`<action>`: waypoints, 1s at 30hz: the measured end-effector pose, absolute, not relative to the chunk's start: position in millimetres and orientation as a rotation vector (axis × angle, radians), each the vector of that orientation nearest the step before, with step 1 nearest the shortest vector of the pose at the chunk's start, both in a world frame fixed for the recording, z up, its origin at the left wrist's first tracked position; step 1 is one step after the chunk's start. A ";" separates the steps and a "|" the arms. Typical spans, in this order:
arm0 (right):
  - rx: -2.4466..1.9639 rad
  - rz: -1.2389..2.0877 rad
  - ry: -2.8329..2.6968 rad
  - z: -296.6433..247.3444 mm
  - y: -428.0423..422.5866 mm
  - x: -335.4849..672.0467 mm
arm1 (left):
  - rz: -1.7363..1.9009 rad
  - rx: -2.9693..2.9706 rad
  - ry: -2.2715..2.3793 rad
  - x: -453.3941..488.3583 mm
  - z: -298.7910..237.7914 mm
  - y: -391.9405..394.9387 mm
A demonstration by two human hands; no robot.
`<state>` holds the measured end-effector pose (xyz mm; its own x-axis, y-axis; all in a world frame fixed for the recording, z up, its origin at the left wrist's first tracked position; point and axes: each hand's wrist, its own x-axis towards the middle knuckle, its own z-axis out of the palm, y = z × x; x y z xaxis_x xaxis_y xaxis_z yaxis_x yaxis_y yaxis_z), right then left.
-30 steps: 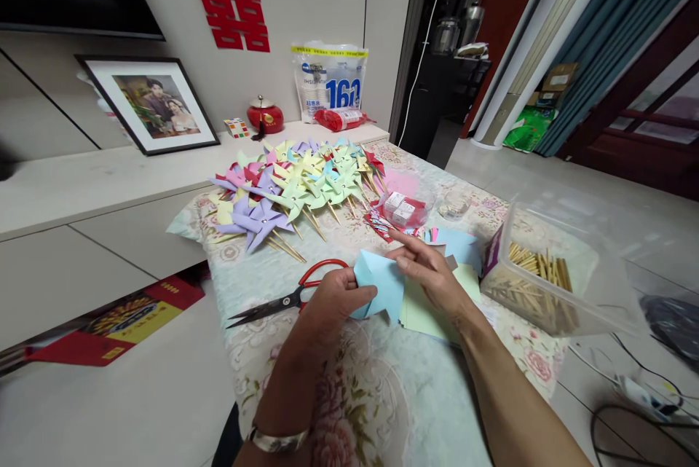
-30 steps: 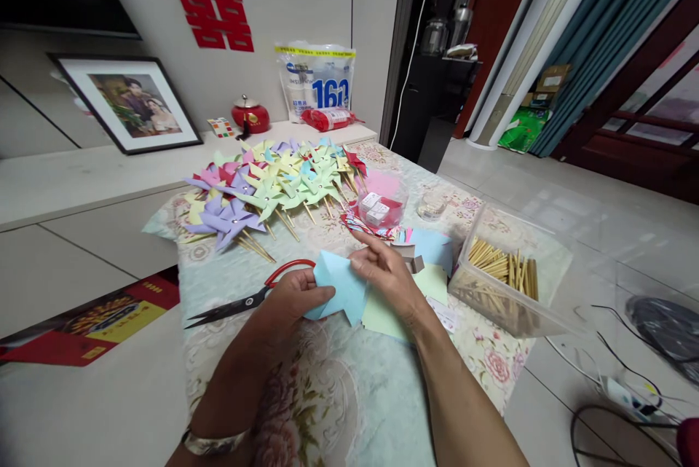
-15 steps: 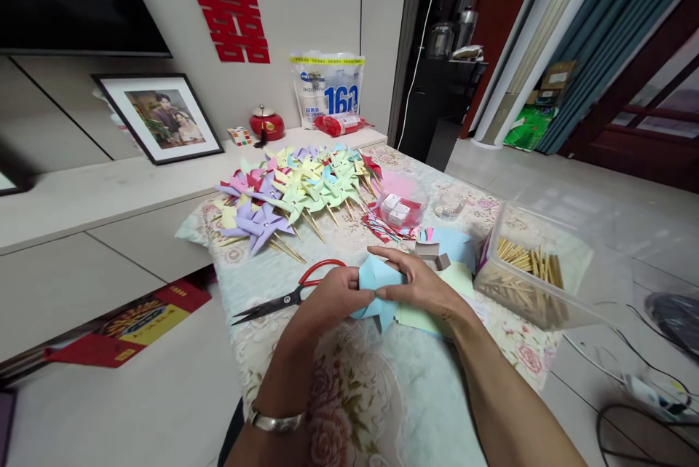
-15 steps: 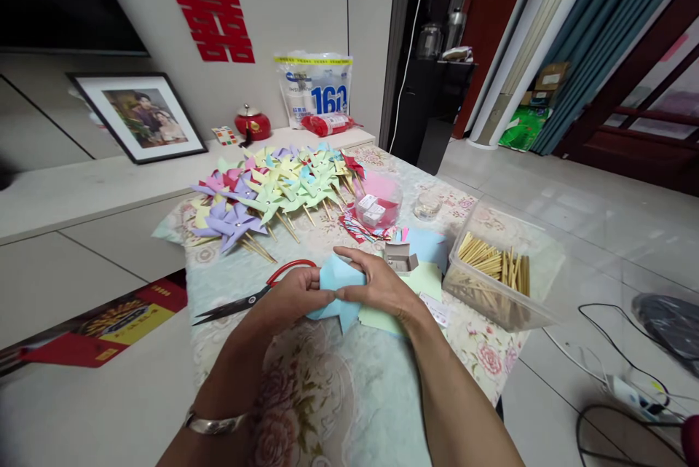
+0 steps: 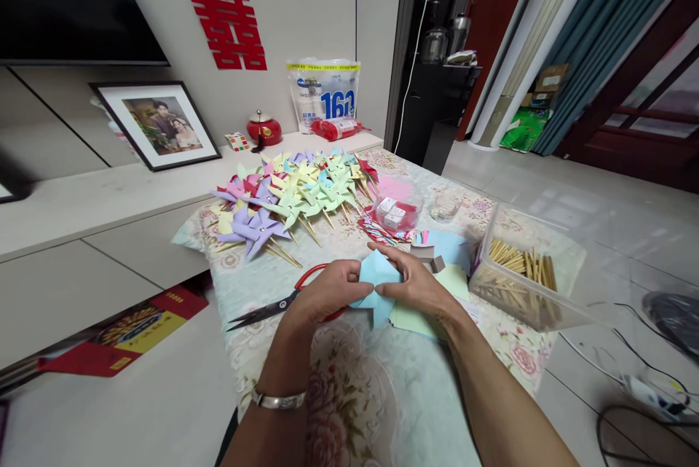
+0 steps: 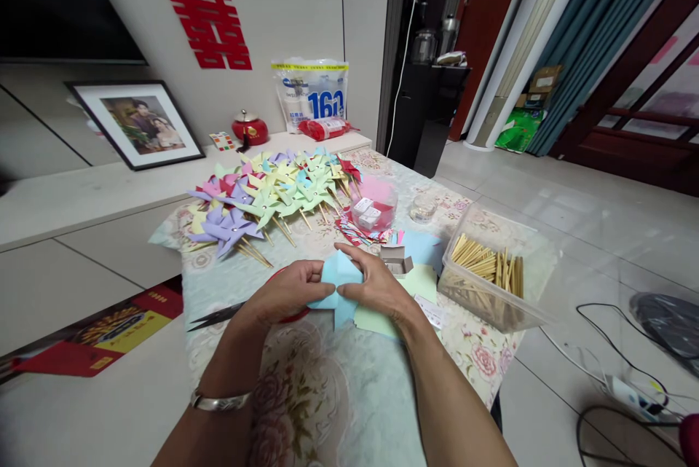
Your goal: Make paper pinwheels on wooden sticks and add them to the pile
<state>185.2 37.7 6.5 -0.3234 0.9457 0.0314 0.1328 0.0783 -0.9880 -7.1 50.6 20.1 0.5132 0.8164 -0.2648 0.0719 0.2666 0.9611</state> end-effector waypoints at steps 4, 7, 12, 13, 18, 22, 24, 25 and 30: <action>-1.049 1.349 -1.350 6.8 39.2 183.9 | 0.872 0.983 0.888 -7.4 24.0 47.9; -1.042 1.291 -1.206 3.8 41.3 182.3 | 1.040 0.858 0.841 -0.8 20.5 40.7; -1.045 1.197 -1.150 -2.5 43.0 177.5 | 1.113 0.736 0.852 25.5 5.9 28.8; -1.049 1.181 -1.153 -2.6 42.6 176.1 | 1.158 0.714 0.860 30.4 2.8 27.8; -1.086 1.171 -1.156 1.2 39.9 169.2 | 1.274 0.668 0.988 40.0 -8.8 29.0; -1.077 1.148 -1.155 1.2 39.2 165.5 | 1.297 0.681 1.048 35.6 -13.8 30.9; -1.066 1.179 -1.161 0.7 38.7 165.0 | 1.291 0.696 1.062 32.6 -14.7 31.1; -1.058 1.202 -1.170 0.6 38.4 165.0 | 1.283 0.709 1.077 31.1 -14.7 31.0; -1.004 1.335 -1.130 0.6 37.7 166.6 | 1.239 0.754 1.123 25.5 -12.4 29.6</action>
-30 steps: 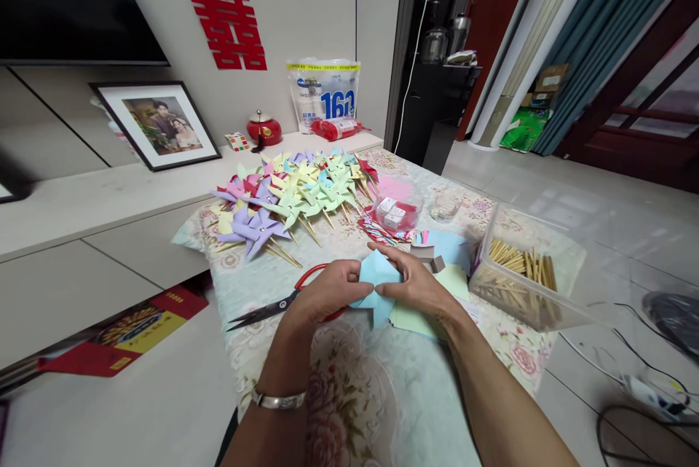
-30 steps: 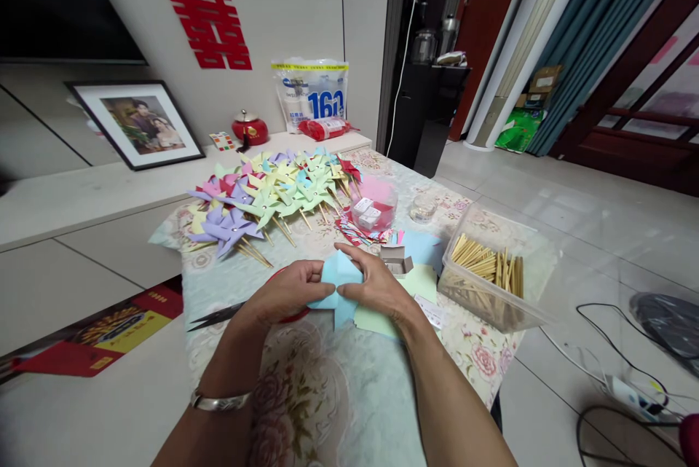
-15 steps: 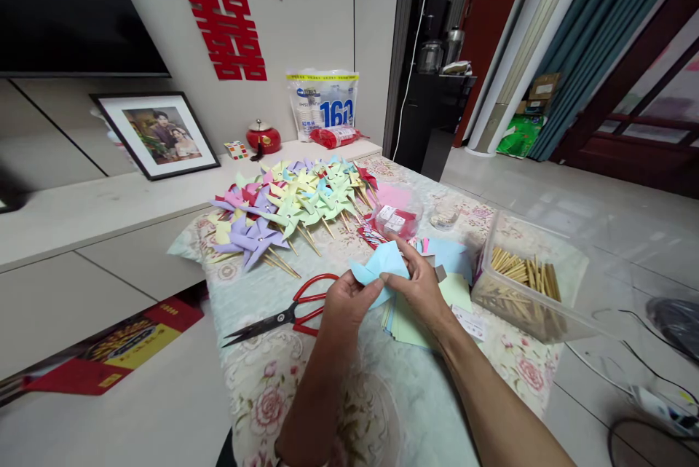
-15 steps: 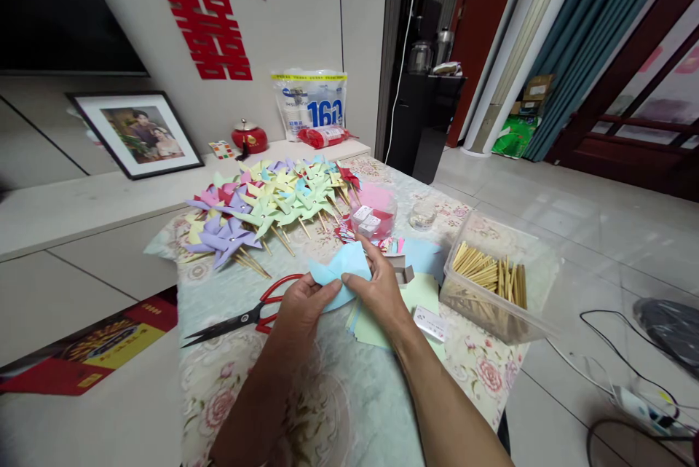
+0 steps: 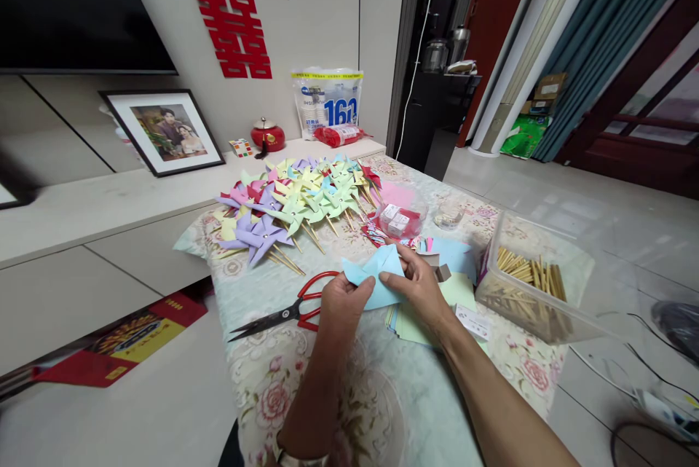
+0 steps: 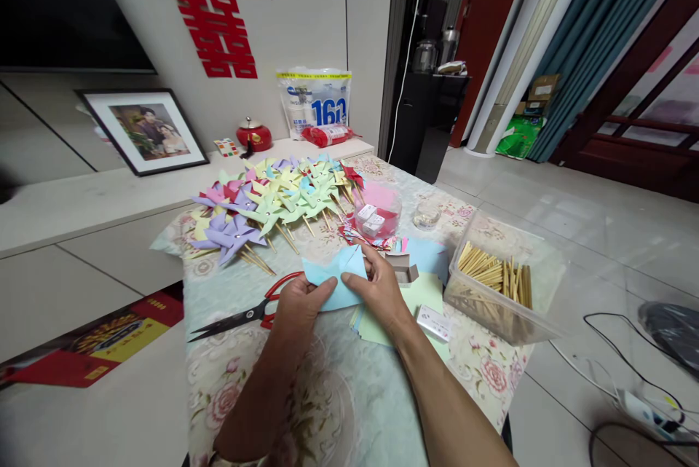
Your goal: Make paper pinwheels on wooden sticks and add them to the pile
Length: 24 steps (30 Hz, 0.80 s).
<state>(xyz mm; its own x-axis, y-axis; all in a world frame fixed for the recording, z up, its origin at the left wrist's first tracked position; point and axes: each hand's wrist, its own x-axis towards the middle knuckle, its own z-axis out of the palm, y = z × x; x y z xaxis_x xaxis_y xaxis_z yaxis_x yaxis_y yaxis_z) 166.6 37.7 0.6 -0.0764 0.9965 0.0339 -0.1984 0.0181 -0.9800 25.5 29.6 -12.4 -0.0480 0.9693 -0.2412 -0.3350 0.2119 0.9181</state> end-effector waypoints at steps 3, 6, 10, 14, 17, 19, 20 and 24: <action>-0.996 1.382 -1.085 -1.6 38.4 167.4 | 1.235 0.756 1.086 24.2 -13.8 30.0; -0.962 1.398 -1.055 -5.7 39.4 168.0 | 1.239 0.722 1.044 21.5 -19.3 33.3; -0.970 1.326 -1.051 -10.2 41.0 168.5 | 1.246 0.663 0.991 14.4 -24.9 39.4; -0.971 1.329 -1.097 -10.9 42.6 167.3 | 1.225 0.615 0.927 9.2 -18.7 40.5; -0.954 1.270 -1.170 -11.5 43.2 166.5 | 1.219 0.584 0.909 7.7 -10.2 38.6; -0.973 1.132 -1.245 -11.8 43.2 167.2 | 1.229 0.562 0.917 6.7 -5.7 37.6; -0.987 1.047 -1.293 -11.6 43.0 168.2 | 1.237 0.554 0.926 6.1 -4.2 37.3; -0.974 0.783 -1.556 -7.1 40.8 174.7 | 1.242 0.549 0.959 3.2 -1.7 37.5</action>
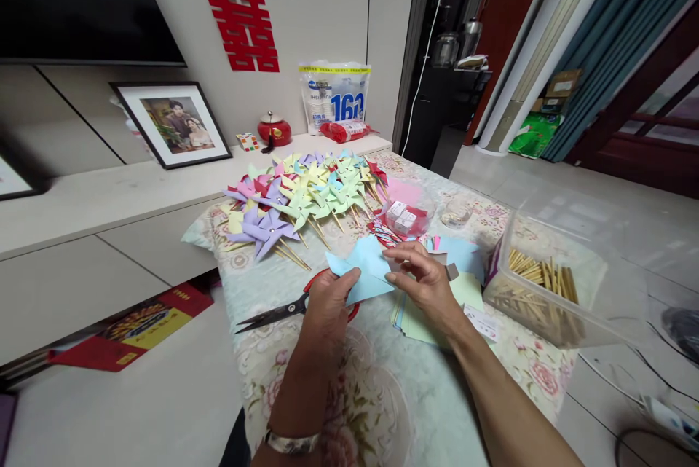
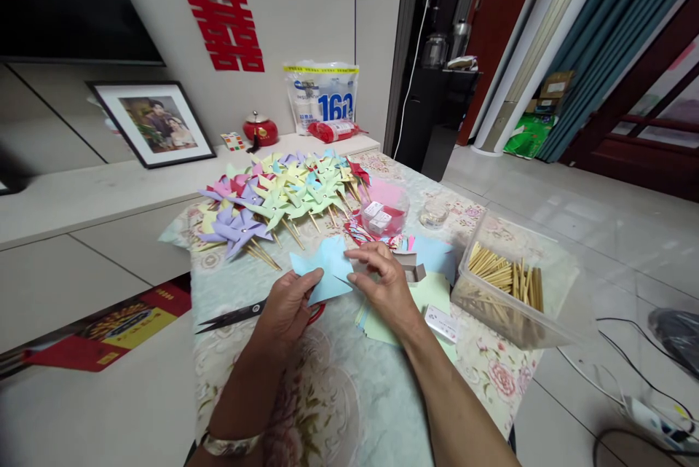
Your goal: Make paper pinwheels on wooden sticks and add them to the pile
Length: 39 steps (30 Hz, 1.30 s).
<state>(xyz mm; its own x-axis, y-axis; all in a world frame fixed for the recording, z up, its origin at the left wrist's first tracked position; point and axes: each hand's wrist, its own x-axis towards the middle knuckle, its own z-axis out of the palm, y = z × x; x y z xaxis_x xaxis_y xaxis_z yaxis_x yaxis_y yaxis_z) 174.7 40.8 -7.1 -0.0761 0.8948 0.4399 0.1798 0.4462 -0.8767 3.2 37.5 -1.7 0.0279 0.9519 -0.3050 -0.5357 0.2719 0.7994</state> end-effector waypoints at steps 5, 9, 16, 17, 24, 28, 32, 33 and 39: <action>-0.883 0.664 -1.859 -1.3 37.2 178.9 | 1.236 0.530 0.975 0.9 -4.2 39.5; -0.855 0.599 -1.988 -2.0 36.5 178.8 | 1.252 0.579 1.035 -0.5 -10.4 42.1; -0.877 0.530 -2.124 -2.7 36.8 181.5 | 1.238 0.717 1.178 0.2 -9.7 41.0; -0.880 0.528 -2.135 -2.4 37.0 181.5 | 1.235 0.727 1.185 0.5 -8.2 40.2; -0.928 0.639 -2.123 -2.5 37.9 180.0 | 1.238 0.791 1.229 2.5 -6.9 38.5; -1.017 0.766 -2.066 -2.4 37.6 178.2 | 1.240 0.805 1.190 4.8 -12.2 39.3; -1.133 0.838 -1.961 -3.1 37.0 174.5 | 1.267 0.800 1.193 7.2 -15.1 39.5; -1.159 0.856 -1.931 -3.5 36.9 173.5 | 1.268 0.797 1.188 7.6 -15.4 39.7; -1.253 1.092 -1.689 -5.3 36.1 168.9 | 1.231 0.816 1.165 7.0 -16.0 40.7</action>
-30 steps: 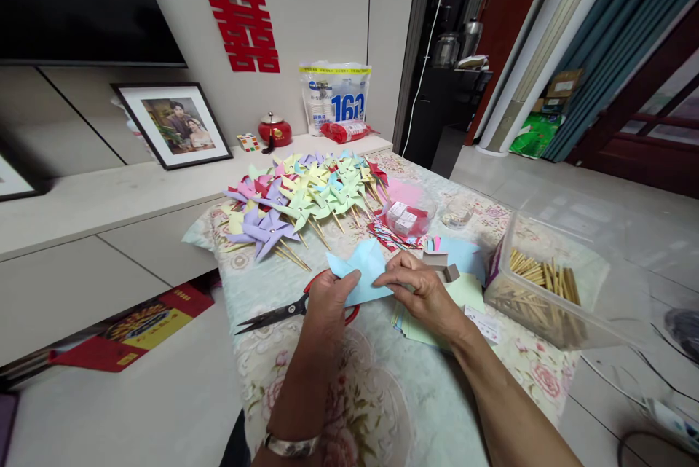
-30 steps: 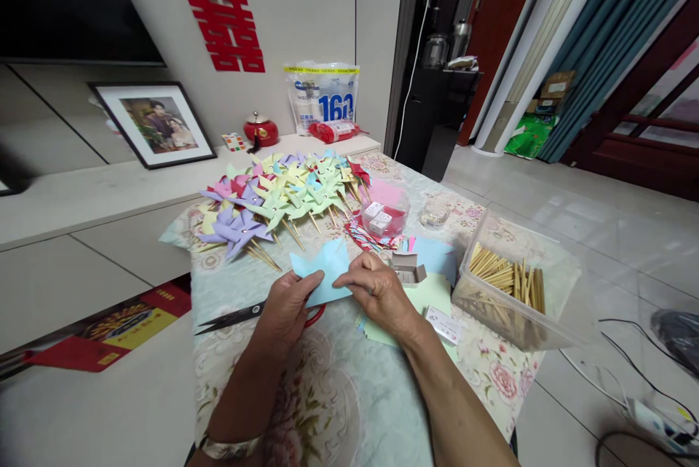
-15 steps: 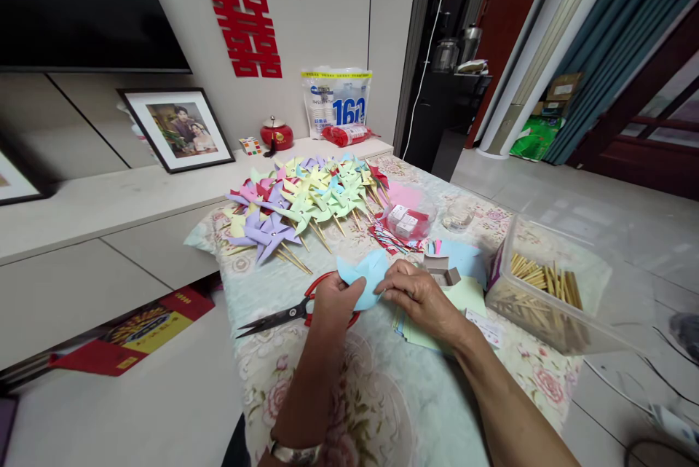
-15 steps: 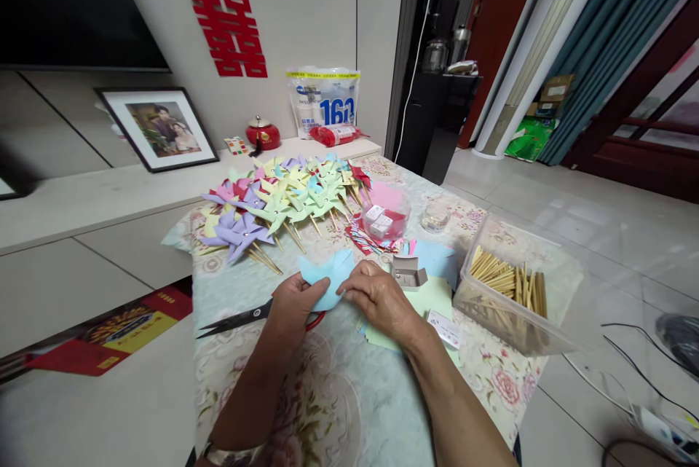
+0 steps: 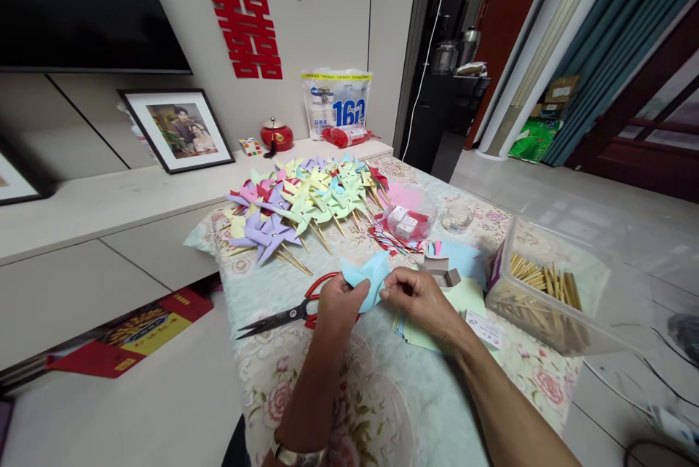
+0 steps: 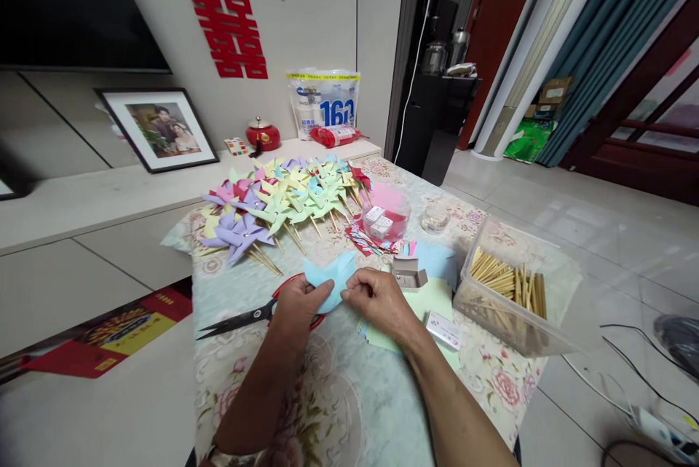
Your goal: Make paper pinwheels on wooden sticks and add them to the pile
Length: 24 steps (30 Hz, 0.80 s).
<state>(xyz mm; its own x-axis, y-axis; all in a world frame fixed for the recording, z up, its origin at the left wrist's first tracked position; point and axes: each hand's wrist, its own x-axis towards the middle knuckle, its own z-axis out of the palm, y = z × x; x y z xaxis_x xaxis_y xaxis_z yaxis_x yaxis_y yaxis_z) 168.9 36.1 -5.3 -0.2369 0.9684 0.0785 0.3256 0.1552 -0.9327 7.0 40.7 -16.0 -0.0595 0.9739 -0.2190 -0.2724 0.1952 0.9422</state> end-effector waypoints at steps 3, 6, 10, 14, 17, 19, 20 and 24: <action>-1.274 1.198 -1.599 -4.7 36.2 168.3 | 1.240 0.817 1.170 6.9 -15.7 39.2; -1.277 1.234 -1.561 -4.2 36.5 168.2 | 1.250 0.809 1.174 8.2 -14.8 37.7; -1.298 1.230 -1.551 -4.6 37.0 167.3 | 1.265 0.809 1.184 10.8 -15.5 37.5; -1.334 1.209 -1.548 -6.3 37.8 166.2 | 1.270 0.785 1.195 12.8 -20.2 38.8; -1.349 1.178 -1.580 -5.9 37.8 165.9 | 1.256 0.788 1.192 13.3 -23.1 39.4; -1.354 1.160 -1.608 -4.6 37.2 165.7 | 1.242 0.811 1.193 13.4 -23.2 39.1; -1.356 1.150 -1.624 -3.9 36.8 165.6 | 1.237 0.821 1.193 13.5 -22.7 38.8; -1.368 1.075 -1.689 -3.8 35.8 165.2 | 1.227 0.840 1.199 13.5 -18.3 37.1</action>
